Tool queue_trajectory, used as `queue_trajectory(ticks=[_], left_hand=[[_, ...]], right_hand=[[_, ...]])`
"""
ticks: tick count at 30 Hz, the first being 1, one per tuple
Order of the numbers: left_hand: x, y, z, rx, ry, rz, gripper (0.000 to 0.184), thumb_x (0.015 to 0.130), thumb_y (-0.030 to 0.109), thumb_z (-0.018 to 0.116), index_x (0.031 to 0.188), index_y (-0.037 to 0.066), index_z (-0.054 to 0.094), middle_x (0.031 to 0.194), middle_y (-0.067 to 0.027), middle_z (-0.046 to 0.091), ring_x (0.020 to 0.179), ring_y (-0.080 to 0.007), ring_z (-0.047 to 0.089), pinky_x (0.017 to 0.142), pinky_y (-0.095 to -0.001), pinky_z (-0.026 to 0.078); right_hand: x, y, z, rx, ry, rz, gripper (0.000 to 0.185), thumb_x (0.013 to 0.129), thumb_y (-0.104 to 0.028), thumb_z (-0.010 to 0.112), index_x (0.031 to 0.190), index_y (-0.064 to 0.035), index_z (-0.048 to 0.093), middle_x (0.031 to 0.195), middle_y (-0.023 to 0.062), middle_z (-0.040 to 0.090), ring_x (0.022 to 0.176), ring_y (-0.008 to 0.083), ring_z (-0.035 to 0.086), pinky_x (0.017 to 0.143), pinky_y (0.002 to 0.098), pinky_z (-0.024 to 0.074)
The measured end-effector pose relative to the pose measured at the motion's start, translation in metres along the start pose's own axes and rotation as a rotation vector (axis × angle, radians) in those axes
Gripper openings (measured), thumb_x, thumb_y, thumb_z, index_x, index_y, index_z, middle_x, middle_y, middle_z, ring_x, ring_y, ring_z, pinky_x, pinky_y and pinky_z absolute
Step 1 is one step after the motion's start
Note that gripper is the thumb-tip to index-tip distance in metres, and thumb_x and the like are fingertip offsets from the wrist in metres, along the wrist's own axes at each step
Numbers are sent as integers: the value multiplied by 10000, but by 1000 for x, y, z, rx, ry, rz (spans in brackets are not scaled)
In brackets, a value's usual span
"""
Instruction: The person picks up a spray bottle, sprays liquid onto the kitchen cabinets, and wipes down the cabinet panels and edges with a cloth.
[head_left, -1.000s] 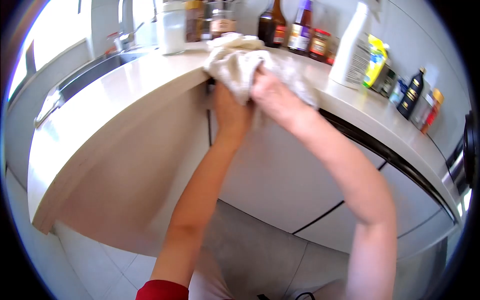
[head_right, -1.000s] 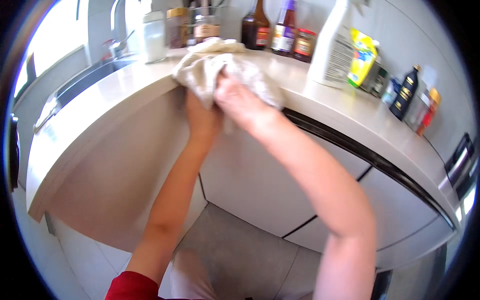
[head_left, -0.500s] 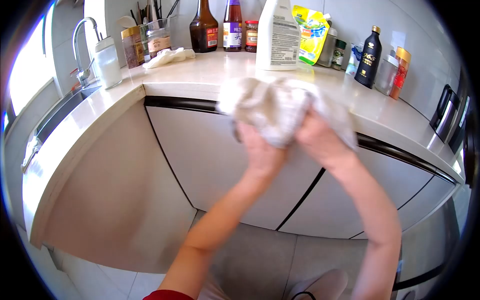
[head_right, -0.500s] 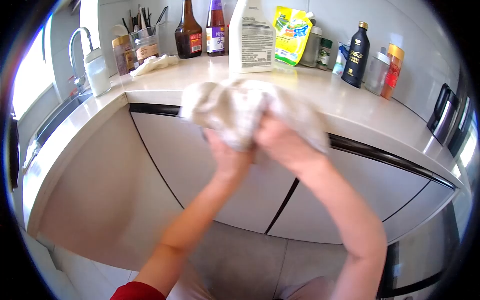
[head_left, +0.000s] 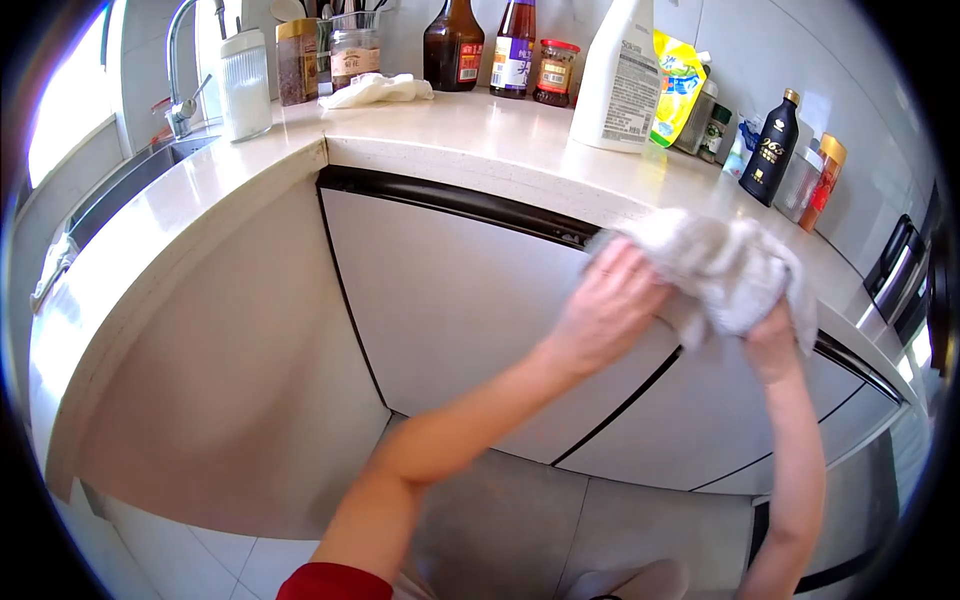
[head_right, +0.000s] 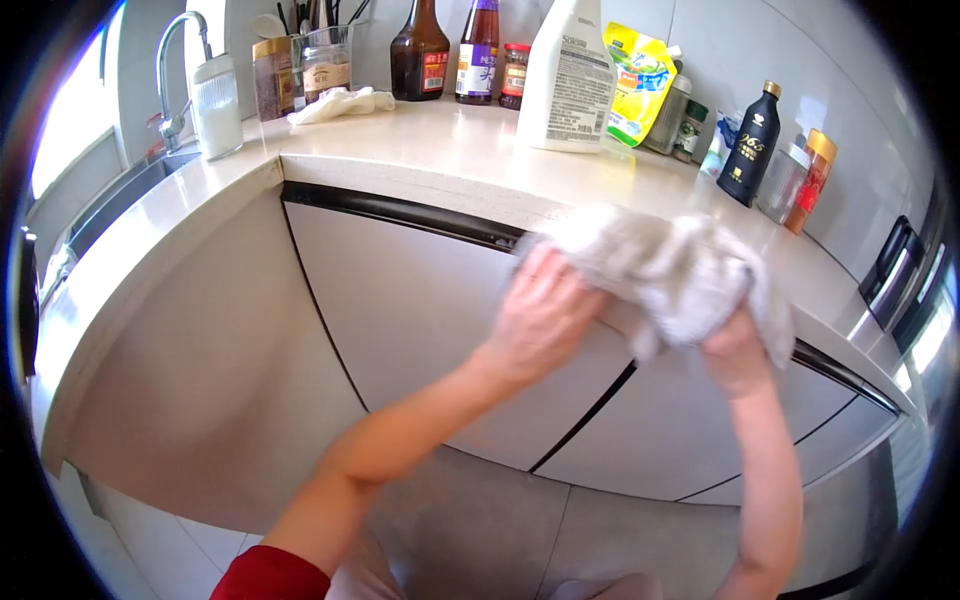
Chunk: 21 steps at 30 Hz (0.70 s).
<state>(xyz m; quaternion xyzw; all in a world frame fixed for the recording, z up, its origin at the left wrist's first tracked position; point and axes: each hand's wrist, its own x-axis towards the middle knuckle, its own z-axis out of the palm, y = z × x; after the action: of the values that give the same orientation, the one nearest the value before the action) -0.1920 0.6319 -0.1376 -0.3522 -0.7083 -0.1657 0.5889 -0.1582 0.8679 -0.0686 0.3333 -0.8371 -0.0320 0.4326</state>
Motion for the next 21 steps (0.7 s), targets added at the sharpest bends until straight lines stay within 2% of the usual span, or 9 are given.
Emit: queue_trajectory(ticks=[1, 6, 8, 10, 13, 17, 19, 20, 21], left_hand=[[-7, -17, -16, 75, 5, -34, 274, 756, 156, 588, 1012, 84, 650, 1135, -98, 547, 1163, -290, 473, 1069, -463, 323], [-39, -103, -72, 443, 87, -251, 379, 783, 94, 547, 1147, -9, 564, 1218, -212, 513, 1151, -421, 466, 990, -494, 378], [-48, -134, -97, 532, 89, -388, 379, 769, 86, 584, 1128, -28, 543, 1158, -232, 535, 1091, -432, 492, 929, -483, 407], [-41, -152, -119, 361, 190, -451, 425, 702, 83, 677, 1111, 25, 574, 1113, -179, 569, 1046, -374, 530, 882, -429, 430], [-58, -156, -116, 246, 348, -577, 350, 820, 108, 637, 1147, 14, 556, 1093, -169, 581, 1047, -346, 549, 881, -403, 434], [-103, -147, -60, 183, 338, -535, 402, 872, 143, 599, 1229, -3, 487, 1160, -180, 561, 1086, -338, 536, 918, -408, 416], [-88, -118, -31, 65, 322, -420, 448, 861, 155, 610, 1244, -22, 462, 1166, -166, 560, 1071, -363, 533, 974, -395, 383], [-67, -94, -33, -35, 338, -422, 444, 857, 159, 617, 1234, -24, 471, 1159, -162, 562, 1065, -362, 535, 982, -391, 378], [-46, -70, -36, -134, 355, -423, 441, 852, 162, 623, 1224, -26, 480, 1152, -157, 564, 1059, -362, 538, 991, -386, 372]], right_hand=[[22, -23, 11, 202, 32, 25, 616, 822, -88, 652, 1370, -28, 377, 1396, 139, 395, 1306, 297, 362, 1103, 380, 290], [136, -119, 60, -90, 226, -399, 504, 754, 14, 550, 1250, -73, 518, 1273, 142, 514, 1209, 288, 481, 1069, 411, 361], [172, -156, 92, 220, 310, -428, 423, 777, 0, 518, 1192, -75, 552, 1182, 146, 561, 1114, 291, 536, 997, 413, 415], [199, -186, 117, 378, 325, -365, 396, 813, -100, 510, 1207, -83, 544, 1201, 148, 555, 1124, 297, 529, 986, 401, 417], [215, -216, 133, 671, 289, -176, 396, 867, -252, 499, 1229, -96, 532, 1230, 152, 546, 1140, 305, 517, 968, 383, 421], [164, -190, 156, 1366, -158, 126, 461, 866, -311, 541, 1276, -104, 502, 1302, 139, 505, 1200, 301, 471, 1001, 360, 400], [123, -142, 102, 674, -235, -18, 518, 855, -339, 571, 1304, -99, 472, 1329, 122, 479, 1233, 286, 438, 1040, 351, 366], [101, -125, 127, 762, 84, -237, 516, 878, -321, 551, 1336, -112, 435, 1361, 109, 443, 1244, 271, 425, 1056, 345, 346], [86, -115, 114, 656, 11, -164, 499, 897, -312, 523, 1344, -113, 425, 1368, 103, 437, 1246, 260, 422, 1061, 343, 340]])
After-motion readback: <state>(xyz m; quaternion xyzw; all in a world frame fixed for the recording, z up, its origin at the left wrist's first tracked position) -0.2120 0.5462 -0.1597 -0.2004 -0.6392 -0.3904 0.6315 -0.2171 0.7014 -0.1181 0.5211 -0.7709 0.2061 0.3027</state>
